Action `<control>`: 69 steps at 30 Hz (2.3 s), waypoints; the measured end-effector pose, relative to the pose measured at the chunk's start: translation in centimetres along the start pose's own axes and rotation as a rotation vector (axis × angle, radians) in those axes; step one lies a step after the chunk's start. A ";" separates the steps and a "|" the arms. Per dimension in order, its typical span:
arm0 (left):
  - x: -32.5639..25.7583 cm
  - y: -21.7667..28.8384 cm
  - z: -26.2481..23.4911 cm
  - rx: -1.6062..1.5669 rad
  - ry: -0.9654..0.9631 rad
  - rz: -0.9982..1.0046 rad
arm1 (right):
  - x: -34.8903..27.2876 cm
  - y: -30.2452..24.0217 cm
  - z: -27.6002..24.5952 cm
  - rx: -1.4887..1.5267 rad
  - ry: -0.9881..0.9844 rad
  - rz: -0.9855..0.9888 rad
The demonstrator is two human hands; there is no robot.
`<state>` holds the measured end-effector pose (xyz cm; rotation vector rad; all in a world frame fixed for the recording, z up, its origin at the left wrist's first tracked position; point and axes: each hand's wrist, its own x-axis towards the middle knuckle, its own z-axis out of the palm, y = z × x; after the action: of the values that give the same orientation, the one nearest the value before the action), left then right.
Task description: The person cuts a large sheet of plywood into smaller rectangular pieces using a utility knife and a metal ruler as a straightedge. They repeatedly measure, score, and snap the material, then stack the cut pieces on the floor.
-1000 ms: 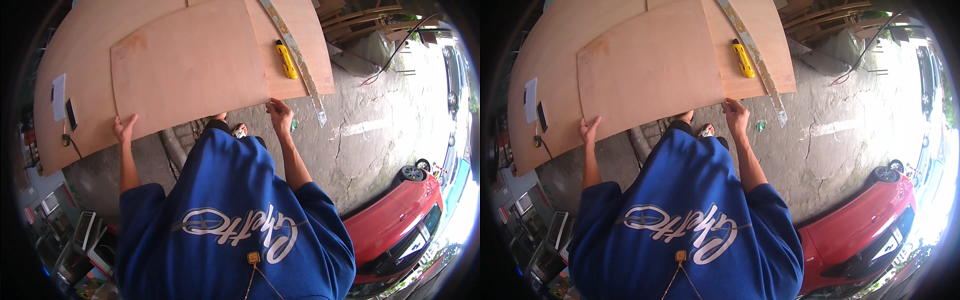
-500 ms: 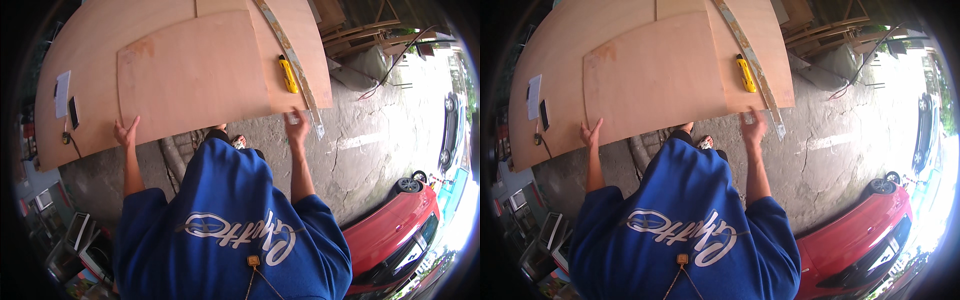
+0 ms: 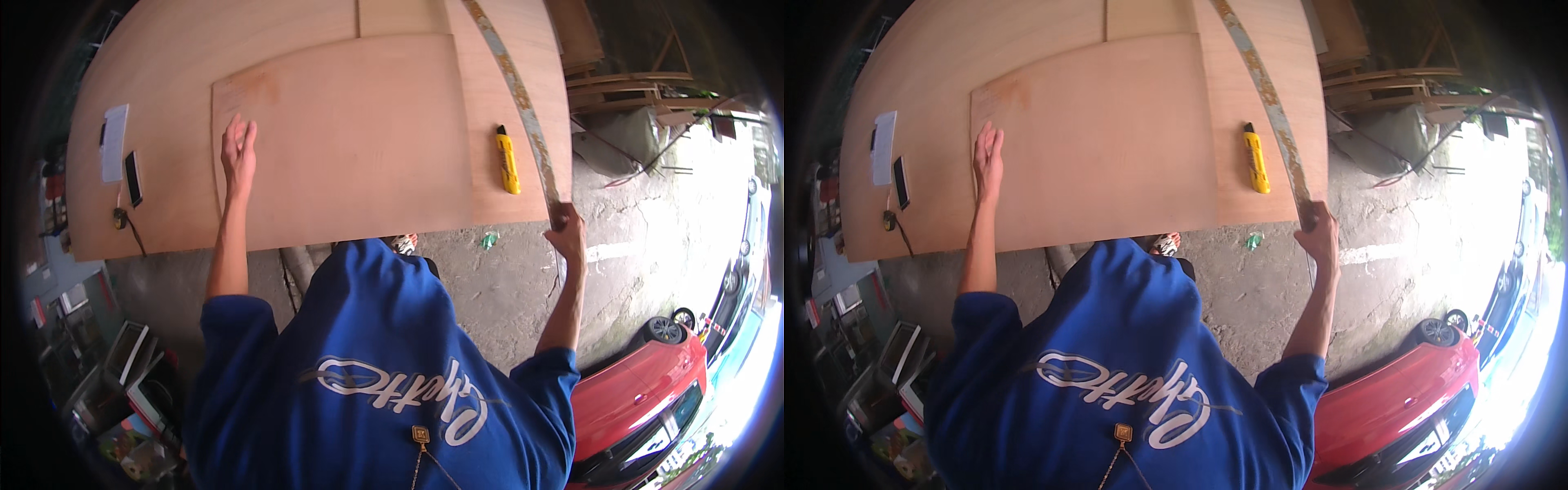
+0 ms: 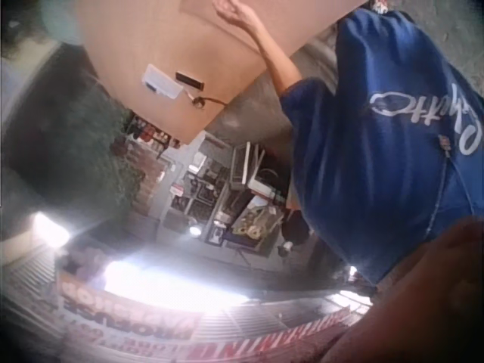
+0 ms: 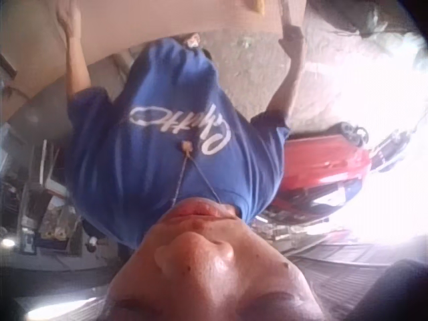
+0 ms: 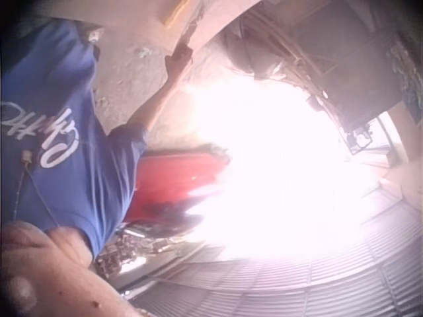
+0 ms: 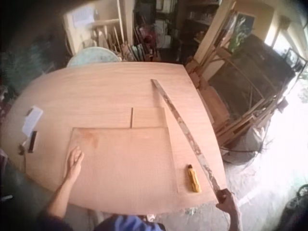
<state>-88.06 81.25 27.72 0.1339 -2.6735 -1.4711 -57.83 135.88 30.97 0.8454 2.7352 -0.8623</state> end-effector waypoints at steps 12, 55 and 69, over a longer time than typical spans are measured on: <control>5.7 5.4 9.9 0.143 -0.185 0.247 | -10.1 -15.0 17.8 0.564 0.206 0.219; 2.8 6.4 26.0 0.384 -0.070 0.633 | -11.5 -13.9 23.0 0.631 0.179 0.128; 2.9 6.4 26.0 0.361 -0.115 0.575 | -11.4 -13.7 22.8 0.695 0.163 0.118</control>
<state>-94.24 106.06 19.37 -0.6568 -2.6976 -0.8433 -56.54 108.31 22.29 1.2098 2.4707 -1.8305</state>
